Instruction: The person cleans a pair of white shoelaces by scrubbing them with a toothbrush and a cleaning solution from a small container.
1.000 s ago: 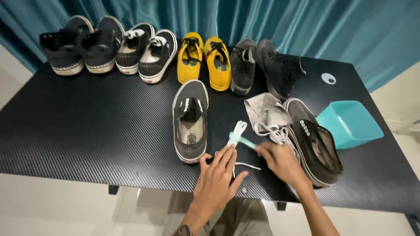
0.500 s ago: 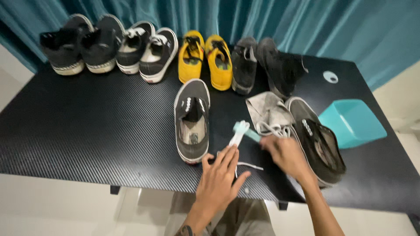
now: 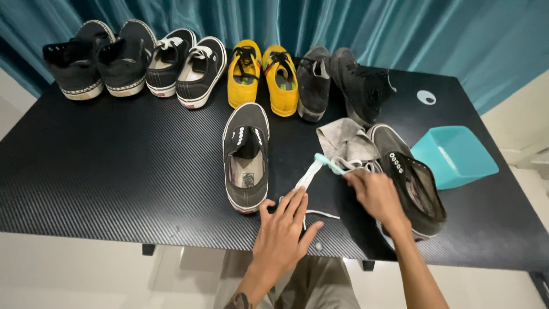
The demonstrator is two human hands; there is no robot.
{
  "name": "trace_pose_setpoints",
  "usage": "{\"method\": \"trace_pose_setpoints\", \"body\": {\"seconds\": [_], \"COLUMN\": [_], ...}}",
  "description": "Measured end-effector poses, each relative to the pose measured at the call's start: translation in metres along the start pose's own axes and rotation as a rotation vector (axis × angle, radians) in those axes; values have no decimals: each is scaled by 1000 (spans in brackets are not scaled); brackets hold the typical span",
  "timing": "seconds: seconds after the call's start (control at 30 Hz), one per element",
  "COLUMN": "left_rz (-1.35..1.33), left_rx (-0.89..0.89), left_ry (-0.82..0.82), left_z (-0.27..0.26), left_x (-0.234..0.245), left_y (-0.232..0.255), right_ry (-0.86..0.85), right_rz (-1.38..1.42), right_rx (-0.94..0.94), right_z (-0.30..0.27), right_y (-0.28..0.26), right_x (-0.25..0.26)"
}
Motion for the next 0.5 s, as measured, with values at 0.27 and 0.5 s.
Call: {"method": "trace_pose_setpoints", "body": {"seconds": [0.27,0.5], "left_rz": [3,40], "left_rx": [-6,1], "left_ry": [-7,-37], "left_z": [1,0], "left_x": [-1,-4], "left_y": [0,0], "right_ry": [-61,82], "right_rz": [-30,-201], "right_rx": [53,-434], "right_z": [-9,-52], "right_y": [-2,34], "right_x": [-2,126]}}
Point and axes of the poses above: each hand's wrist, its own z-axis towards the middle knuckle, its own x-axis out of the back of the hand, y = z × x, the point moved 7 cm from there along z, towards the middle knuckle, and after that the axes turned 4 degrees about -x, right-handed, at the moved point
